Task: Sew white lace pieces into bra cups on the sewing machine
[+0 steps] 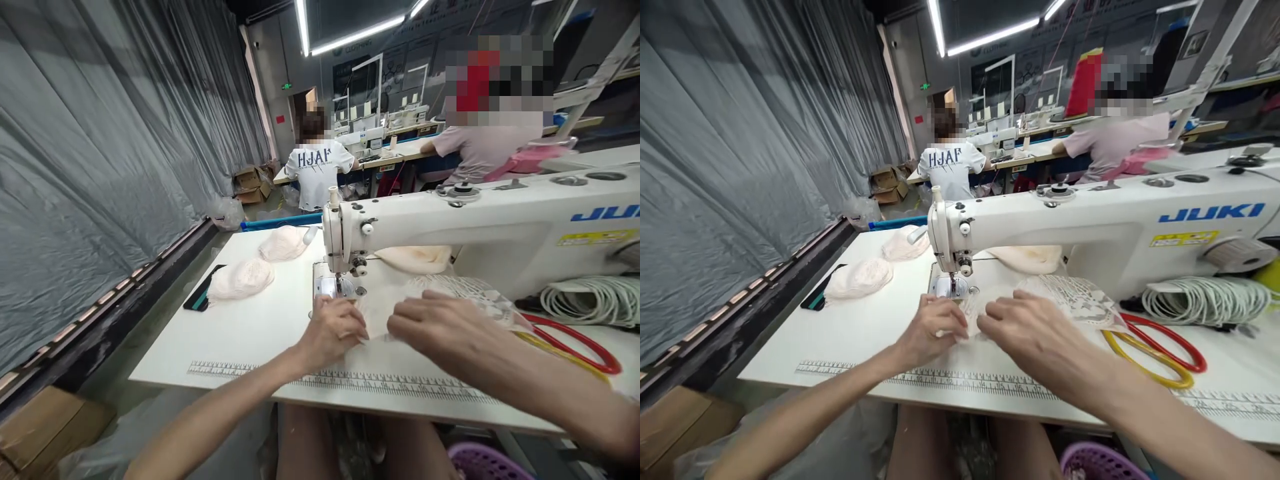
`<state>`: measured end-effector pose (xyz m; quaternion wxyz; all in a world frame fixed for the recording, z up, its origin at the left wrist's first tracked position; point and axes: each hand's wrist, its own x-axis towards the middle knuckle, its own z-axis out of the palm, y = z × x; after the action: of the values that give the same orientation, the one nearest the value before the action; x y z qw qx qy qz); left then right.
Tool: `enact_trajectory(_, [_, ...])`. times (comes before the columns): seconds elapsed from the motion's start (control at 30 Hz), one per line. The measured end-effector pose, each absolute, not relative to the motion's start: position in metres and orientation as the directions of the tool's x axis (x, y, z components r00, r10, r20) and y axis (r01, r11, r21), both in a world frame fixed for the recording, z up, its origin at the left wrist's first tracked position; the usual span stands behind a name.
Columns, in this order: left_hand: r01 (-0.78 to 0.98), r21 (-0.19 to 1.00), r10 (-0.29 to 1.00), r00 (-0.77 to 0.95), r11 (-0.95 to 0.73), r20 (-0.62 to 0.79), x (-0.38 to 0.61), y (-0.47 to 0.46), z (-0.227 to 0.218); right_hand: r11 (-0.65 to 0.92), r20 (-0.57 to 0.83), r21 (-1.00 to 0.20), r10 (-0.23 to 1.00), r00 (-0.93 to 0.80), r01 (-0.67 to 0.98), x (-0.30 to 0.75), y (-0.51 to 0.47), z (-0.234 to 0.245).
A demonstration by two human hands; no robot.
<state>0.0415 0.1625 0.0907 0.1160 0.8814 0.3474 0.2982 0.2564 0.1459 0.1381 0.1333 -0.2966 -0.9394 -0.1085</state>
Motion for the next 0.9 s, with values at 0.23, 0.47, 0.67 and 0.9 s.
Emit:
enact_trajectory(0.23, [0.562, 0.333, 0.653, 0.638, -0.758, 0.409, 0.030, 0.168, 0.043, 0.792, 0.057, -0.261, 0.583, -0.810, 0.552, 0.266, 0.146, 0.079])
enact_trajectory(0.47, [0.508, 0.281, 0.579, 0.683, -0.814, 0.444, 0.022, 0.169, 0.047, 0.655, 0.200, -0.503, 0.723, -0.661, 0.565, 0.243, 0.187, 0.093])
enact_trajectory(0.67, [0.527, 0.093, 0.507, 0.734, -0.845, 0.453, 0.011, 0.153, 0.049, 0.687, 0.271, -0.370, 0.724, -0.634, 0.626, 0.216, 0.200, 0.065])
enact_trajectory(0.9, [0.552, 0.004, 0.499, 0.751, -0.834, 0.433, 0.009, 0.142, 0.051, 0.686, 0.286, -0.282, 0.728, -0.623, 0.671, 0.215, 0.193, 0.058])
